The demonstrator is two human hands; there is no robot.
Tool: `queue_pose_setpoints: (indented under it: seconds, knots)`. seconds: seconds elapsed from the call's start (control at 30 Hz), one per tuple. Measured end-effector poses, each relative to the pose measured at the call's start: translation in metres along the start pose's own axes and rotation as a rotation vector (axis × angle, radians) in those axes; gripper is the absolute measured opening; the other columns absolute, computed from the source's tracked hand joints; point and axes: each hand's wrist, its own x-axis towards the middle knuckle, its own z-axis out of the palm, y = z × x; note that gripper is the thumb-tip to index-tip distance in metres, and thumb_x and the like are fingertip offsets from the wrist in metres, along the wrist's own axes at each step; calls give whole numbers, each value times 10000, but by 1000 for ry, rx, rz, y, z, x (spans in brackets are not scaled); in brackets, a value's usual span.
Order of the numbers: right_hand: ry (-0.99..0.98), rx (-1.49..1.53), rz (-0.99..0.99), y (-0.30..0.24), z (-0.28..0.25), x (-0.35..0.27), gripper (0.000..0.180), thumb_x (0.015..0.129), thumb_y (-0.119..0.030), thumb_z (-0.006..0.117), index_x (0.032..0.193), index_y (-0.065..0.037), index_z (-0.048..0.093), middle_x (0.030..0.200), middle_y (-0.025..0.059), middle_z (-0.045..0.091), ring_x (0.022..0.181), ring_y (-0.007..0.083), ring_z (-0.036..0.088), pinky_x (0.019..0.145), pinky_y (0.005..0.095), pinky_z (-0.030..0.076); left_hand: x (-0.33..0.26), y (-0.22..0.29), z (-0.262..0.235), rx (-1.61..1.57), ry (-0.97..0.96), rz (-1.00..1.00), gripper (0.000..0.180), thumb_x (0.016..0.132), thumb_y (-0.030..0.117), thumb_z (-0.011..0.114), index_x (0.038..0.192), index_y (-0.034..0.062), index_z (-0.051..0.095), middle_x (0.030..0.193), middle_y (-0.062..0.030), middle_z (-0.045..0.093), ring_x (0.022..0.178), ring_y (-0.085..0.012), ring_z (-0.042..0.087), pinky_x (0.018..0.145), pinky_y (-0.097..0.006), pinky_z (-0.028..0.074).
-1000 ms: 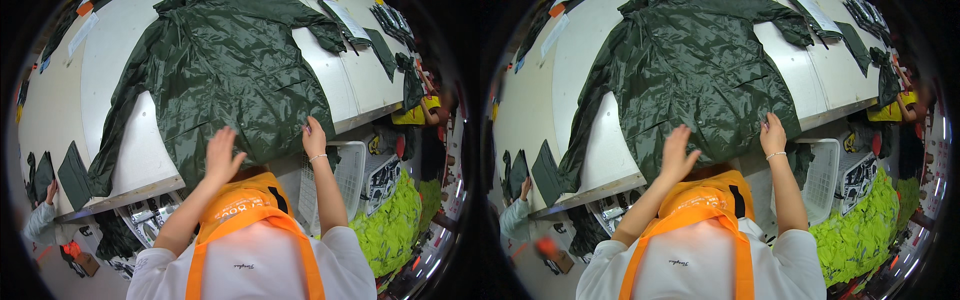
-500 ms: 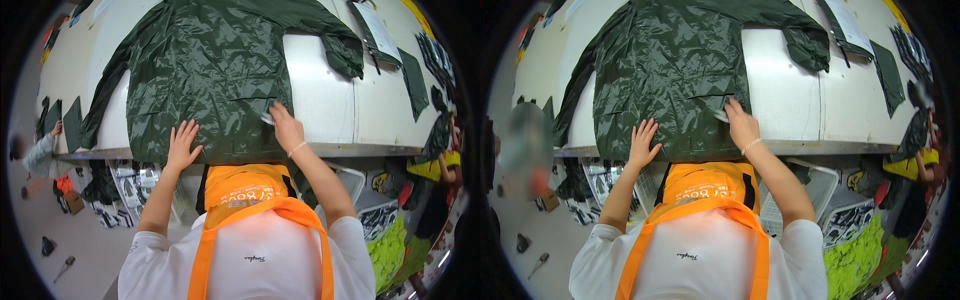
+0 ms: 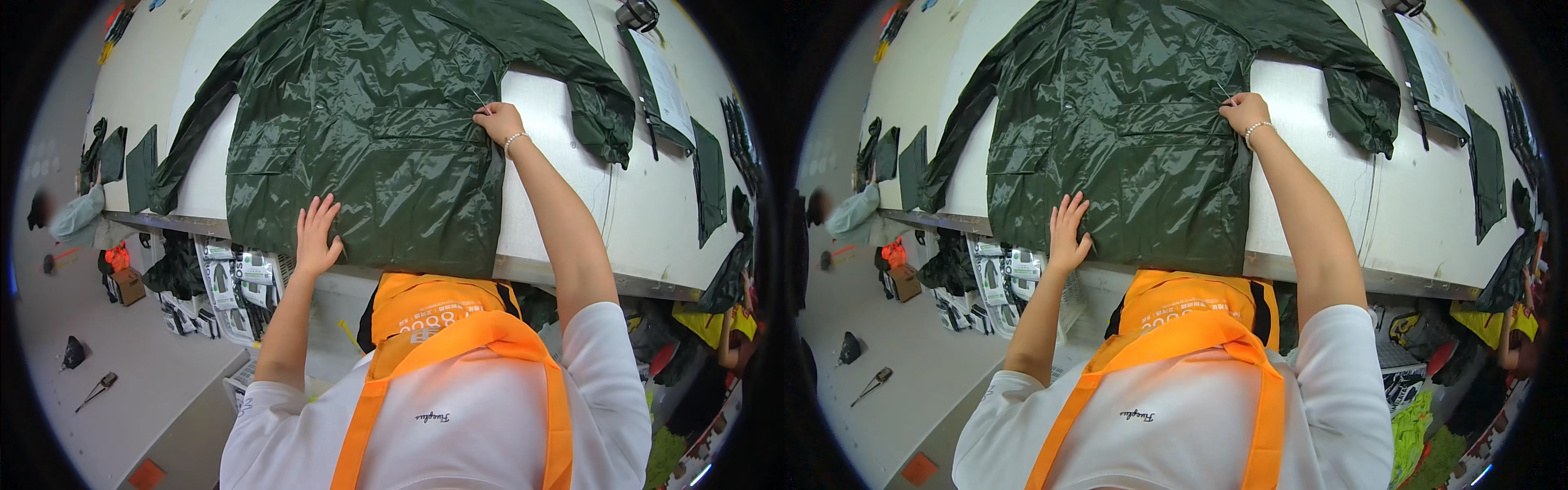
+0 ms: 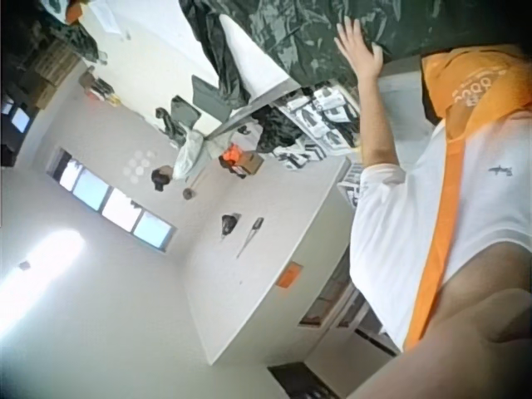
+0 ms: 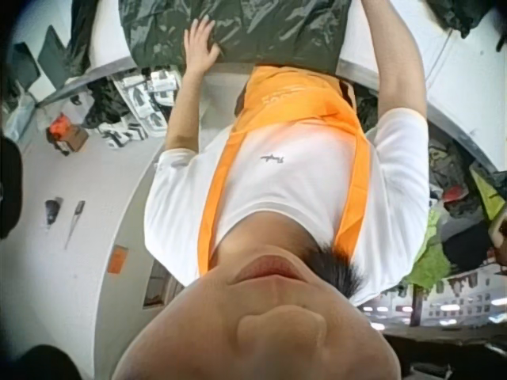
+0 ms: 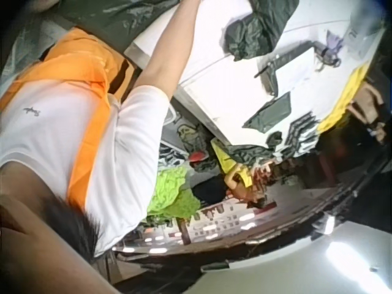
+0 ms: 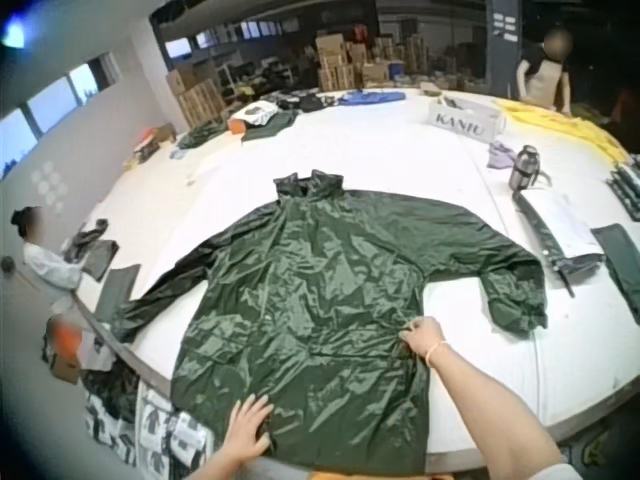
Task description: The person folds a dark green jacket on a white table. They smooth the fabric, fold the sleeves inward, fold the jacket in half, and then fold it again into a compact rectangle. The person handles the jacket by hand throughout the process.
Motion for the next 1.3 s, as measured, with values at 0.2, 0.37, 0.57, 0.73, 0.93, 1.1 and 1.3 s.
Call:
queue_pose_setpoints:
  seconds: [0.2,0.37,0.57,0.73,0.93,1.1,1.3]
  knots:
    - [-65,217,101,2,-5,-1,222,721,-145,729,896,-12,703,740,52,653,675,105,582,657,245,471,3,-8,11,97,65,46,660,664,177,538,1313,111,445,1447,-78,360,1367,-306,258,1110,-500,148]
    - [65,8,-198,-1,12,-45,160,777,-142,584,862,-38,671,839,170,665,787,309,645,742,379,513,13,-4,1,139,100,-4,542,672,180,568,1205,95,530,1290,-88,511,1224,-299,425,1027,-483,249]
    - [328,269,-190,24,-96,-91,144,813,-126,645,897,-12,670,801,76,654,724,146,585,701,272,480,114,62,-13,6,450,170,375,758,165,625,1121,86,572,1125,-78,593,1072,-263,521,927,-423,312]
    - [1139,450,166,166,-180,-62,311,778,-199,735,931,40,606,910,106,620,741,157,557,680,280,471,159,140,11,-79,176,416,425,734,152,658,1141,76,559,1241,-109,527,1167,-322,461,997,-447,315]
    - [870,586,-66,77,-147,-94,303,755,-16,687,1049,12,620,855,3,611,604,20,451,519,191,380,183,210,20,-306,76,523,405,787,147,655,1170,59,559,1275,-121,510,1211,-324,445,1022,-430,324]
    - [505,446,-300,-40,-93,-175,255,703,27,652,948,-43,665,794,-9,566,541,39,369,499,197,340,194,244,9,-1094,1,196,405,923,266,516,1246,24,493,1286,-95,517,1193,-240,478,1018,-366,346]
    - [296,574,-549,-59,-69,-217,291,723,52,699,995,-43,661,913,6,615,604,31,454,505,180,363,160,241,-24,-1880,-265,-377,479,949,447,409,1210,64,533,1182,-66,581,1135,-225,518,978,-388,389]
